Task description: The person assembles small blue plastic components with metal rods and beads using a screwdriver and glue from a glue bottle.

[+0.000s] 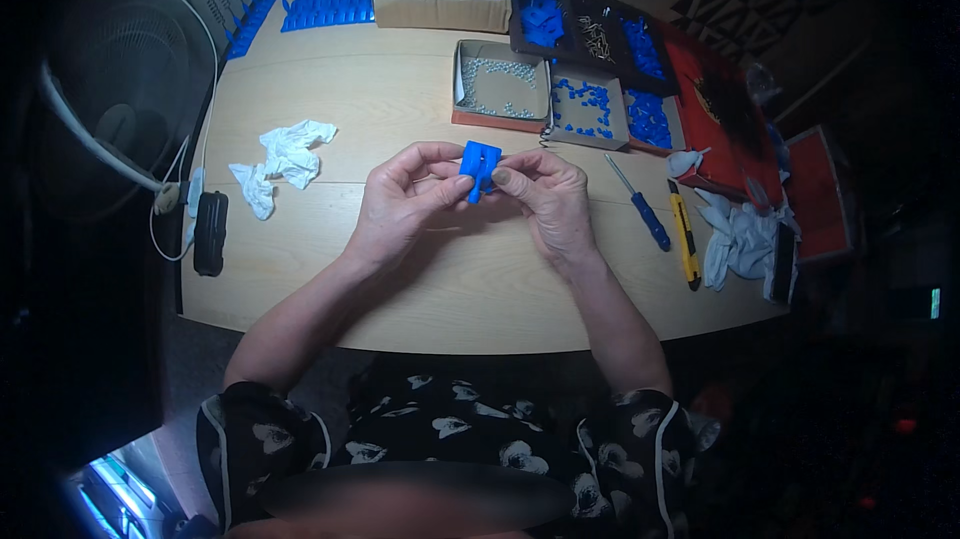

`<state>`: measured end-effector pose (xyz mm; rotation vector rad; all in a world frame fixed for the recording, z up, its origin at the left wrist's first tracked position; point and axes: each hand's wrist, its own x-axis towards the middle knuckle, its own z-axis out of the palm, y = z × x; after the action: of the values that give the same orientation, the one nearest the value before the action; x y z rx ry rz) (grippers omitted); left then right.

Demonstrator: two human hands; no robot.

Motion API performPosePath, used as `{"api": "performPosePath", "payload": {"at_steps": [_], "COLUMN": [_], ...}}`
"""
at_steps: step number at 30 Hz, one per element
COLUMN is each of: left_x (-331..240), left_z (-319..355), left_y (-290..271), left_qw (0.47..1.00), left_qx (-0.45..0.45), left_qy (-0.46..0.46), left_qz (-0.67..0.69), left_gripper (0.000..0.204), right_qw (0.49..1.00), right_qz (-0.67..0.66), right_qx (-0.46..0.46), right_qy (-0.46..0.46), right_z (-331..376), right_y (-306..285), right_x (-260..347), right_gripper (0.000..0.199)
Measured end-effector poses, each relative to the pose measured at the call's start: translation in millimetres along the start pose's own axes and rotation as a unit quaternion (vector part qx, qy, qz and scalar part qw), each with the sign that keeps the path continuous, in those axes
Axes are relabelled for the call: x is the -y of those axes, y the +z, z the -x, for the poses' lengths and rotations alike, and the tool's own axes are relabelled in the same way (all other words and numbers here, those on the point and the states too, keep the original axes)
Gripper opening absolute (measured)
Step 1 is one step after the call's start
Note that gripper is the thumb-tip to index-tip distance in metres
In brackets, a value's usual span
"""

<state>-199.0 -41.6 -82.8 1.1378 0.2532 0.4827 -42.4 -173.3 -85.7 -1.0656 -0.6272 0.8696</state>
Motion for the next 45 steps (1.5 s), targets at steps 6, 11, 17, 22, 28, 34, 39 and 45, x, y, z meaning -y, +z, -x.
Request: {"api": "performPosePath", "payload": {"at_steps": [6,11,17,22,28,34,39,45], "left_x": [-7.2,-37.9,-17.5,4.0,-0.2,-15.3,-30.5,-23.7], "left_z": [-2.3,-54.9,-149.3,-176.5,-172.8,-158.4,-93.8,-45.6], "left_y": [-1.1,-8.4,9.2,8.8,16.2,8.6,21.1,40.4], "left_qw": [0.997,0.868,0.741,0.687,0.683,0.669,0.948,0.952], "left_qx": [0.008,-0.034,0.046,0.031,0.04,0.079,-0.014,-0.026], "left_qy": [0.039,0.19,0.154,0.09,0.104,0.145,0.107,0.215], "left_qz": [-0.065,-0.458,-0.652,-0.721,-0.722,-0.725,-0.298,-0.216], "left_gripper": [0.034,0.017,0.015,0.017,0.013,0.014,0.014,0.014], "right_qw": [0.996,0.994,0.99,0.99,0.991,0.988,0.989,0.991], "right_qz": [-0.084,-0.107,-0.138,-0.133,-0.132,-0.143,-0.117,-0.071], "right_qx": [0.022,0.018,-0.002,-0.027,-0.019,-0.015,-0.029,-0.015], "right_qy": [0.02,0.019,-0.006,-0.026,-0.029,-0.048,-0.085,-0.115], "right_z": [-1.0,-7.2,-15.7,-19.8,-22.6,-25.8,-22.5,-14.2], "right_y": [-0.7,-14.1,-26.4,-39.5,-48.5,-50.1,-39.8,-21.2], "right_x": [5.4,15.8,21.4,27.2,27.7,23.3,25.4,23.2], "right_gripper": [0.01,0.009,0.01,0.01,0.009,0.009,0.01,0.011]}}
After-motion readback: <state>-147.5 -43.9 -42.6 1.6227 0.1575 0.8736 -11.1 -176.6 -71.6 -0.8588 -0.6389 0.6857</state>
